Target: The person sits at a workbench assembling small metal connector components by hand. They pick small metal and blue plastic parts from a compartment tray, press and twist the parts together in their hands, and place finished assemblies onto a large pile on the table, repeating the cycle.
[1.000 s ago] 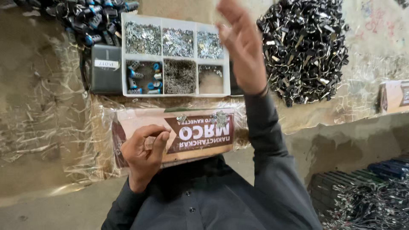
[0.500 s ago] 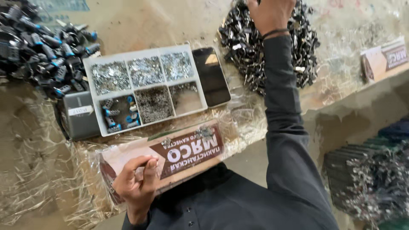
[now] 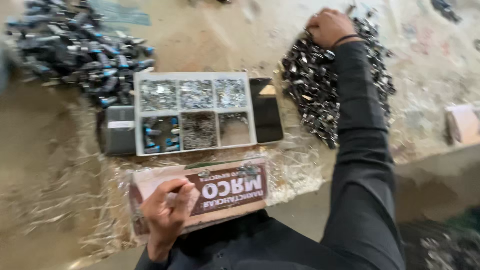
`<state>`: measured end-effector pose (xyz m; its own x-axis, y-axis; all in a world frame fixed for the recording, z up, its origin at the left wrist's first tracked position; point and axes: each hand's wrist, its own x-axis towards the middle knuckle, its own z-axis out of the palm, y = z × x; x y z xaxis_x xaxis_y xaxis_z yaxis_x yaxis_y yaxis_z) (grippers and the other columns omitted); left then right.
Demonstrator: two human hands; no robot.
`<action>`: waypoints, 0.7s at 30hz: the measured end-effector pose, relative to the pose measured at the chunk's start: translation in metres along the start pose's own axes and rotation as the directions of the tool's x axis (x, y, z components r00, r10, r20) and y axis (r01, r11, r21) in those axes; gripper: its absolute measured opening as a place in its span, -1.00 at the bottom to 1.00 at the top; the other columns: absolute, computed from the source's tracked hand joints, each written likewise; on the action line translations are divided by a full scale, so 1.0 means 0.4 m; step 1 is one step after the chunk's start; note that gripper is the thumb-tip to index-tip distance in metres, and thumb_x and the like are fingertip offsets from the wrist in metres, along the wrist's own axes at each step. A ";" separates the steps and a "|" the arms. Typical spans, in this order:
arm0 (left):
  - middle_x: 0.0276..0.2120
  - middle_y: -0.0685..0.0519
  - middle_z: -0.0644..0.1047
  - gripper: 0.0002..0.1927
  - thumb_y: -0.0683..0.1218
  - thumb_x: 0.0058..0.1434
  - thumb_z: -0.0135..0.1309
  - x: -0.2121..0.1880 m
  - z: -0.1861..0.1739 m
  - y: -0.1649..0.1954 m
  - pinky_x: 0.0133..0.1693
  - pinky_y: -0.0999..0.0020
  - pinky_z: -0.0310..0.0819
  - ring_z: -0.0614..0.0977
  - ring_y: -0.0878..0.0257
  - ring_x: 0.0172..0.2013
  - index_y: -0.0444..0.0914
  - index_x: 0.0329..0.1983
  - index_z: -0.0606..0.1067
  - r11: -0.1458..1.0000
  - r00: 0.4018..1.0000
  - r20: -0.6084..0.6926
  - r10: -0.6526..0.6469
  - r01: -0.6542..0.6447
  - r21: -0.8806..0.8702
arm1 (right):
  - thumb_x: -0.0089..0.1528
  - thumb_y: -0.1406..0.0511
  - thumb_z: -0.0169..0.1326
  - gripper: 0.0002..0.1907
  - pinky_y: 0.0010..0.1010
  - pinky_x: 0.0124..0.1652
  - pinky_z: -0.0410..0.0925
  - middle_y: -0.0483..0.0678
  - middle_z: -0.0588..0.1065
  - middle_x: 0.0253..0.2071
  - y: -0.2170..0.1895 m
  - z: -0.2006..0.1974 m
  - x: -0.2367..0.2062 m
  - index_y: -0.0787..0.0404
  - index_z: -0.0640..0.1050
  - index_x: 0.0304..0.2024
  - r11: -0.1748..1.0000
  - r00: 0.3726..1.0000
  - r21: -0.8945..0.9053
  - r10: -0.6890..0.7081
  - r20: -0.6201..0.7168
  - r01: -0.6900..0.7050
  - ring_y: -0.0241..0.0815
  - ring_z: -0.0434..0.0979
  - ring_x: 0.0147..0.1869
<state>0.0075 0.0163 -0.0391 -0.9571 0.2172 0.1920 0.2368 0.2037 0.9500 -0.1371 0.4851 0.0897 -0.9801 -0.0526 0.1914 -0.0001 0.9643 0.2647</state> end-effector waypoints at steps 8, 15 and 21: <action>-0.29 0.03 0.67 -0.86 -0.18 0.29 0.17 0.014 0.000 0.012 -0.38 0.53 0.62 0.72 0.37 -0.30 -0.33 -0.12 0.56 0.989 0.998 0.021 -0.061 0.063 -0.137 | 0.38 0.18 0.14 -0.84 -0.17 -0.15 0.46 0.01 0.62 -0.16 -0.016 -0.001 0.000 0.00 0.71 -0.11 0.996 0.964 -0.075 0.075 0.254 -0.057 -0.07 0.58 -0.21; -0.31 0.02 0.68 -0.85 -0.17 0.25 0.20 0.023 -0.011 0.039 -0.41 0.46 0.57 0.69 0.32 -0.37 -0.32 -0.16 0.60 0.998 0.998 0.052 -0.044 0.046 -0.033 | 0.46 0.34 0.00 -0.80 -0.23 0.01 0.45 0.13 0.47 0.17 0.004 -0.013 -0.052 0.26 0.60 -0.21 0.962 1.000 -0.273 0.015 -0.018 -0.019 -0.04 0.52 0.10; -0.28 -0.02 0.64 -0.88 -0.21 0.25 0.23 0.009 0.000 0.087 -0.25 0.32 0.54 0.68 0.12 -0.29 -0.28 -0.15 0.57 0.957 0.963 0.069 0.259 -0.265 0.113 | 0.60 0.28 -0.14 -0.84 -0.12 0.51 0.21 0.10 0.32 0.40 0.018 0.038 -0.140 0.23 0.42 0.04 0.914 0.771 0.406 0.262 -0.580 -0.005 0.04 0.32 0.54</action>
<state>0.0123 0.0243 -0.0052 -0.8492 0.3282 0.4137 0.4995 0.2454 0.8308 -0.0853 0.4990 0.0665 -0.6405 0.0615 0.7655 -0.0757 0.9869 -0.1427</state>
